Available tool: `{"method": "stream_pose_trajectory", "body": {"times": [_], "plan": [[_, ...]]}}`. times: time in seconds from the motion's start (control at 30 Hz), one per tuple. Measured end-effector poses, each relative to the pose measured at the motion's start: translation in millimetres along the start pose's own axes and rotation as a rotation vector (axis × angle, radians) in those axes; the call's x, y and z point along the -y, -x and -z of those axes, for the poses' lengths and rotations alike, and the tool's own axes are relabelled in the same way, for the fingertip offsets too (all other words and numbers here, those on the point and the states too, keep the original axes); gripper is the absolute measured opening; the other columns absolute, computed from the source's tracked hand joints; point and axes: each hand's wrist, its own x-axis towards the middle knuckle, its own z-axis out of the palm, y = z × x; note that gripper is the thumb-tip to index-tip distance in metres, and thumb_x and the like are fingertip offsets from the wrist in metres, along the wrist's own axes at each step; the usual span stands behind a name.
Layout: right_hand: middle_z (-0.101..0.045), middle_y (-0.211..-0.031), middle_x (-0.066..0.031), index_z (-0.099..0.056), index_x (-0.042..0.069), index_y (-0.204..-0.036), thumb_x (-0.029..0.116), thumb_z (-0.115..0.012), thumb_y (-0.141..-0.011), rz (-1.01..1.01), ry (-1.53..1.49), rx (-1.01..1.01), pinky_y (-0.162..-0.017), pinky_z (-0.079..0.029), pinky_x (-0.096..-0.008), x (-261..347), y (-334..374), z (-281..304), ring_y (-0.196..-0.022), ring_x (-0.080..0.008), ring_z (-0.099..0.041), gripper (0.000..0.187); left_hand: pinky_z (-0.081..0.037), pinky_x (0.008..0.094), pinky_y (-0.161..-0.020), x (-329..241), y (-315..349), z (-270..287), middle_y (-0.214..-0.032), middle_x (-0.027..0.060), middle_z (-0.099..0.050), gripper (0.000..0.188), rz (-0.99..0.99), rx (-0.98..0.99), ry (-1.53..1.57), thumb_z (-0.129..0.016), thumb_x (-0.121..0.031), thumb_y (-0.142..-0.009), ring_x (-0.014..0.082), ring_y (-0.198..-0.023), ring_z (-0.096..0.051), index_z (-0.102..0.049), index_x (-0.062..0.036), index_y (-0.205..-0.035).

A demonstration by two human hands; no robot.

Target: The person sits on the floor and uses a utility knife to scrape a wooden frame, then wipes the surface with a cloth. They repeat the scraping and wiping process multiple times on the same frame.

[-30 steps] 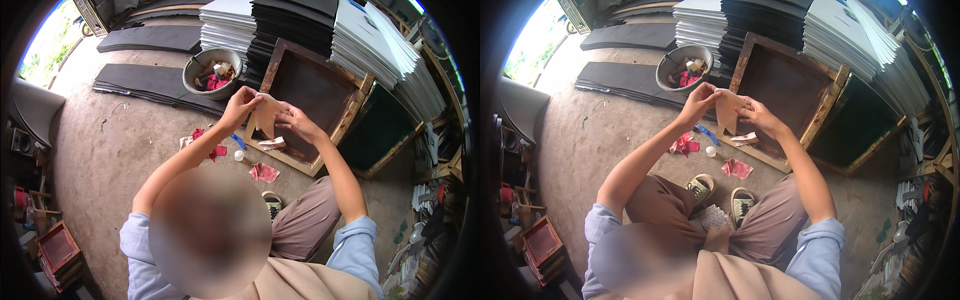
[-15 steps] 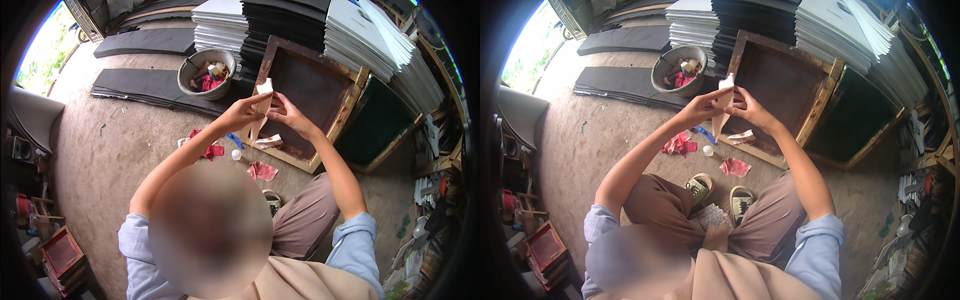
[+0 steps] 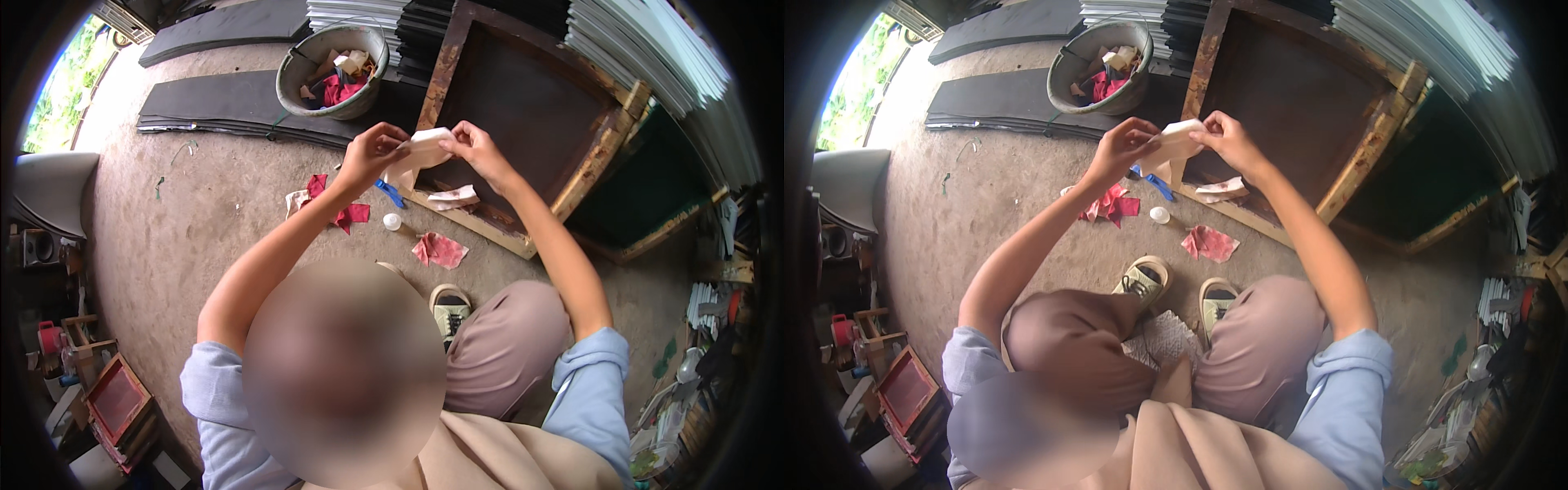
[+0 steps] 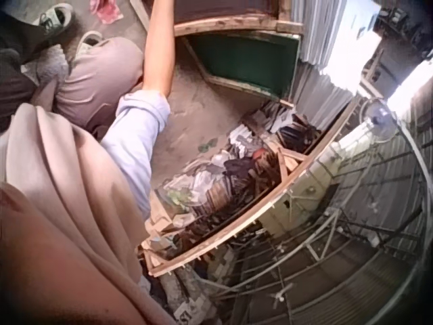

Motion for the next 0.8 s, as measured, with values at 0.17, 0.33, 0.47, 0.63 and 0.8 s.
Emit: {"method": "stream_pose_trajectory", "body": {"times": [0.17,0.33,0.47,0.63,0.8], "plan": [[-0.063,-0.088,-0.0059,-0.047,0.003,-0.103,0.013,-0.064,-0.086,-0.183,-0.328,0.004,-0.071,-0.047,-0.0236,-47.8,-16.0,-40.5,-0.082,-0.0096,-0.059,0.025,-0.047,0.0227,-0.075,55.7,5.9,3.1,-0.087,0.0019,-0.064,0.015,0.110,-0.031,0.151,-0.066,-0.009,-0.085,0.0073,-0.084,-0.059,-0.058,-0.0031,-0.097],[-0.066,-0.091,-0.0064,-0.060,0.001,-0.100,0.016,-0.060,-0.090,-0.352,-0.159,0.111,-0.072,-0.048,-0.0264,-112.3,-25.9,-58.0,-0.084,-0.0077,-0.060,0.018,-0.048,0.0233,-0.078,120.8,13.5,-6.4,-0.093,0.0031,-0.063,0.013,0.186,-0.048,0.283,-0.058,-0.003,-0.088,0.0084,-0.086,-0.059,-0.059,-0.0011,-0.101],[-0.064,-0.090,-0.0127,-0.063,0.000,-0.096,0.014,-0.058,-0.090,-0.126,0.221,0.055,-0.066,-0.050,-0.0299,-127.1,-28.9,-83.0,-0.076,-0.0224,-0.064,0.016,-0.048,0.0245,-0.084,152.9,30.4,4.0,-0.100,0.0056,-0.064,0.019,0.209,-0.132,0.354,-0.050,0.004,-0.089,0.0105,-0.092,-0.060,-0.061,-0.0004,-0.105],[-0.061,-0.092,-0.0163,-0.060,0.000,-0.098,0.005,-0.054,-0.086,0.270,0.645,0.106,-0.074,-0.052,-0.0367,-131.0,-52.5,-112.0,-0.084,-0.0318,-0.063,0.014,-0.047,0.0257,-0.089,170.9,61.2,46.5,-0.105,0.0083,-0.066,0.031,0.298,-0.318,0.155,-0.047,0.012,-0.082,0.0139,-0.097,-0.061,-0.066,0.0000,-0.103],[-0.051,-0.102,-0.0196,-0.045,-0.001,-0.107,0.006,-0.064,-0.080,0.247,0.958,0.263,-0.080,-0.049,-0.0423,-160.7,-84.8,-154.4,-0.098,-0.0363,-0.055,0.034,-0.046,0.0262,-0.090,170.4,69.4,68.2,-0.107,0.0056,-0.065,0.026,0.301,-0.395,0.011,-0.053,0.002,-0.087,0.0127,-0.099,-0.060,-0.063,-0.0008,-0.111]]}}
